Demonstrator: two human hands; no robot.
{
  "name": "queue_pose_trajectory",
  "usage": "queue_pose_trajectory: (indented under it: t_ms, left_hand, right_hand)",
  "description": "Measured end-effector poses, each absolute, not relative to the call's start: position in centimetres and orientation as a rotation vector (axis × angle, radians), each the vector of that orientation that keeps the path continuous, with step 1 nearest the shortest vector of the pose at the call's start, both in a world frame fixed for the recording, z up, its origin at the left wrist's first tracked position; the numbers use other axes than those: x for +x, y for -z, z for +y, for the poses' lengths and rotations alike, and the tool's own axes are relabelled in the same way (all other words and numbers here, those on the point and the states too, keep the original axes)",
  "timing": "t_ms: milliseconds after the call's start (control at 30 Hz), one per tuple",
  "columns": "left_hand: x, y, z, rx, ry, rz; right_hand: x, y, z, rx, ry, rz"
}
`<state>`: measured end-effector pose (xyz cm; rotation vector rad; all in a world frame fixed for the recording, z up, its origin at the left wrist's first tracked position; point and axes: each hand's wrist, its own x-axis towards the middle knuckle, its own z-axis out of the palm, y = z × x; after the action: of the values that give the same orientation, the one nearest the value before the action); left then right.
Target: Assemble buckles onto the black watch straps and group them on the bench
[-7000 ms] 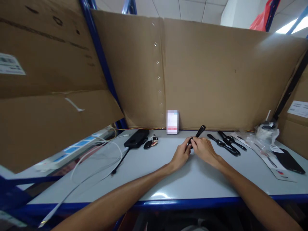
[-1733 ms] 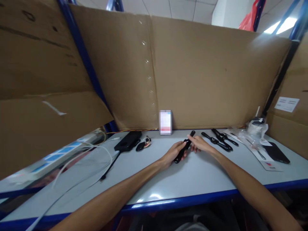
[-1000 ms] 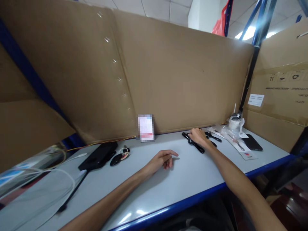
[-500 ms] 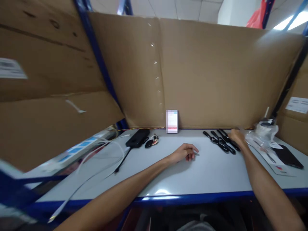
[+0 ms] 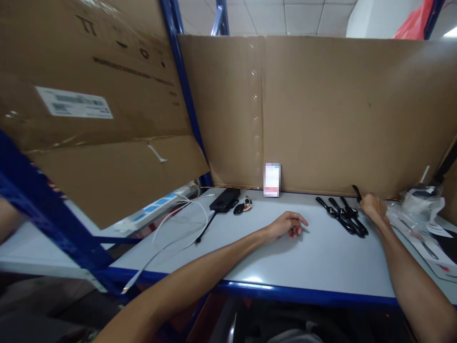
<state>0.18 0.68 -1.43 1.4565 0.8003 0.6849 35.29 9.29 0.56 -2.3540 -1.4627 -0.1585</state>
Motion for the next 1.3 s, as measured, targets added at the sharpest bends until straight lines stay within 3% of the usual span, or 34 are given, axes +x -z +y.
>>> queue_pose_trajectory:
  t_ms: [200, 400, 567, 800, 1000, 1133, 1300]
  left_hand:
    - [0.2, 1.9, 1.6, 1.281, -1.109, 0.964]
    - [-0.5, 1.5, 1.9, 1.828, -1.482, 1.144]
    - [-0.1, 1.8, 1.2, 2.023, -1.172, 1.090]
    - [0.5, 1.8, 0.4, 1.525, -0.740, 0.705]
    - [-0.4, -0.1, -0.2, 1.437, -0.482, 0.691]
    - [-0.4, -0.2, -0.5, 1.415, -0.457, 0.703]
    - [0.6, 1.0, -0.2, 1.359, -0.744, 0.801]
  right_hand:
    - [31.7, -2.5, 8.2, -2.209, 0.225, -1.815]
    - [23.6, -3.2, 4.3, -1.813, 0.268, -2.378]
    - [18.9, -3.3, 1.1, -1.561, 0.160, -2.576]
    - [18.8, -3.8, 0.5, -1.531, 0.146, -2.548]
    - [18.3, -3.7, 0.2, -1.437, 0.157, -2.509]
    - [17.7, -3.3, 0.1, -1.392, 0.211, -2.453]
    - [18.3, -3.9, 0.6, -1.349, 0.426, -2.107]
